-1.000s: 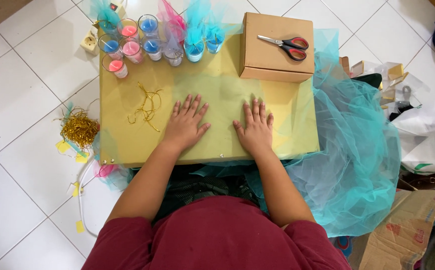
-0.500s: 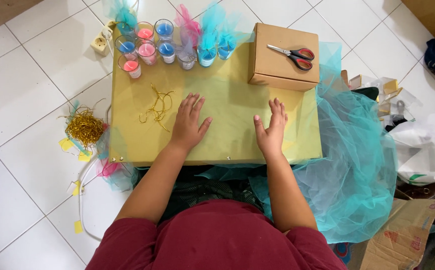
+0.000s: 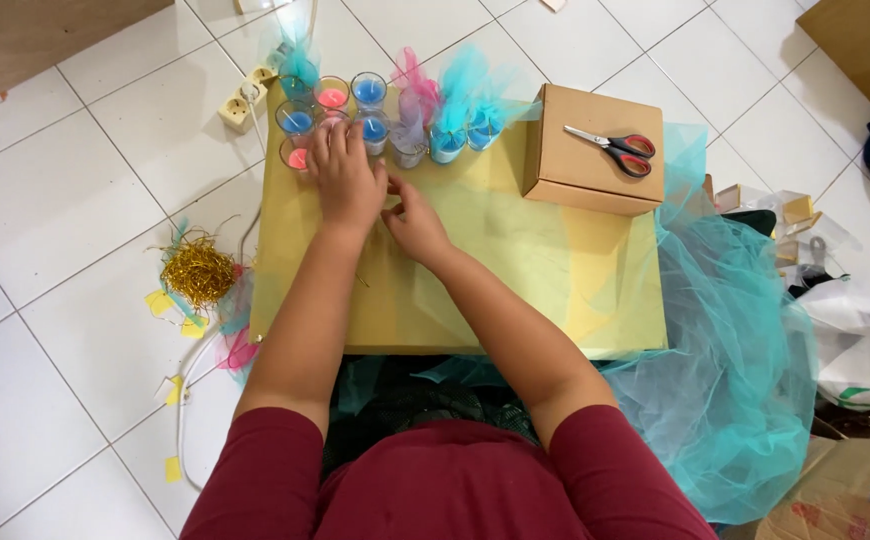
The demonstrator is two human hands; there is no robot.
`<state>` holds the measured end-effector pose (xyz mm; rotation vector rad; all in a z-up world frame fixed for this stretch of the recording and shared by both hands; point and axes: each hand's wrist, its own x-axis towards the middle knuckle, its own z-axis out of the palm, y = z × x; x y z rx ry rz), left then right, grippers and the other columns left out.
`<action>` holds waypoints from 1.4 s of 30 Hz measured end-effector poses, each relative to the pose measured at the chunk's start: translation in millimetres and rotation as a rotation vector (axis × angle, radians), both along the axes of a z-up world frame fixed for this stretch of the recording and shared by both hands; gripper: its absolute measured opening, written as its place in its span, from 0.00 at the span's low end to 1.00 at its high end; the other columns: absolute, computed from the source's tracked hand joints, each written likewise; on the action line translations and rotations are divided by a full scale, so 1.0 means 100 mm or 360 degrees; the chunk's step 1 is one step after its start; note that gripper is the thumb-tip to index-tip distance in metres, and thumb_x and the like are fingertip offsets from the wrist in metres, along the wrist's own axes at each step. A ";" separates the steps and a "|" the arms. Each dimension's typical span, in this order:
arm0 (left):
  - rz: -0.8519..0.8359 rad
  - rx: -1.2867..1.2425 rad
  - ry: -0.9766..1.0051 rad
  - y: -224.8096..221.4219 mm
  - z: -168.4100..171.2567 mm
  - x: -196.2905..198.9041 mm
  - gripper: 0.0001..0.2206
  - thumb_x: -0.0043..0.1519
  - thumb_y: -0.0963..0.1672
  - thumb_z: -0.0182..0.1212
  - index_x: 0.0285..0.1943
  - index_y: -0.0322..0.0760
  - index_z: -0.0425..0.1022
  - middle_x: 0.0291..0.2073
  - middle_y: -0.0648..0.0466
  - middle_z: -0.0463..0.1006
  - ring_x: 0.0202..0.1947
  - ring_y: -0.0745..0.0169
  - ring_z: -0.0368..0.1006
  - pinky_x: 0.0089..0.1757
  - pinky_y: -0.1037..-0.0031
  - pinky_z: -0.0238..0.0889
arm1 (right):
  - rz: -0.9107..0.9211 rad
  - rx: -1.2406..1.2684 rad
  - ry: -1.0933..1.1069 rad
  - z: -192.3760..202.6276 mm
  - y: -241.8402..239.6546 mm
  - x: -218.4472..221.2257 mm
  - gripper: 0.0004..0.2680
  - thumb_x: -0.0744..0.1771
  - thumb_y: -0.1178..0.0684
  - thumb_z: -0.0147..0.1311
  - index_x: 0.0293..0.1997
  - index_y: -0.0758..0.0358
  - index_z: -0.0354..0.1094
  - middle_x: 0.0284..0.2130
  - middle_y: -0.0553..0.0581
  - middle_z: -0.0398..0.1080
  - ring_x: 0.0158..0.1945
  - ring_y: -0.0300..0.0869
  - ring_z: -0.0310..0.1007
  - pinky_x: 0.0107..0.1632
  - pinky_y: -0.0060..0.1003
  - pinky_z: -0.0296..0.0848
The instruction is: The person cuts pieces of blue tulle fabric and wraps them around small glass jars containing colored wax, securing the fabric with gold wire.
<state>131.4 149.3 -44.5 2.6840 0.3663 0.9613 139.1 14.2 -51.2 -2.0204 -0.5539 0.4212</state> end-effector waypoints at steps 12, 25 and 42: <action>-0.0135 0.0148 0.0079 0.22 -0.10 0.39 0.35 0.51 0.46 0.77 0.67 0.38 0.63 0.54 0.48 0.74 0.68 0.48 0.55 0.62 0.51 0.42 | -0.0102 0.0753 0.0464 -0.28 0.32 0.23 0.35 0.64 0.64 0.51 0.80 0.64 0.32 0.66 0.74 0.57 0.65 0.57 0.66 0.68 0.49 0.67; -0.0535 -0.0651 -0.0454 -0.53 0.52 -0.66 0.38 0.53 0.40 0.75 0.71 0.27 0.59 0.59 0.37 0.64 0.57 0.34 0.70 0.54 0.53 0.70 | -0.0315 0.0524 -0.0141 -0.07 -0.39 -0.36 0.27 0.64 0.56 0.65 0.71 0.54 0.56 0.56 0.52 0.63 0.52 0.38 0.66 0.45 0.28 0.68; -0.0759 0.0062 0.1008 -1.42 -0.37 -1.23 0.36 0.66 0.62 0.44 0.77 0.44 0.57 0.78 0.48 0.50 0.78 0.46 0.40 0.71 0.49 0.31 | -0.0706 0.0036 -0.0190 -0.42 -1.80 -0.53 0.29 0.57 0.48 0.75 0.64 0.49 0.65 0.56 0.54 0.74 0.63 0.52 0.71 0.67 0.49 0.67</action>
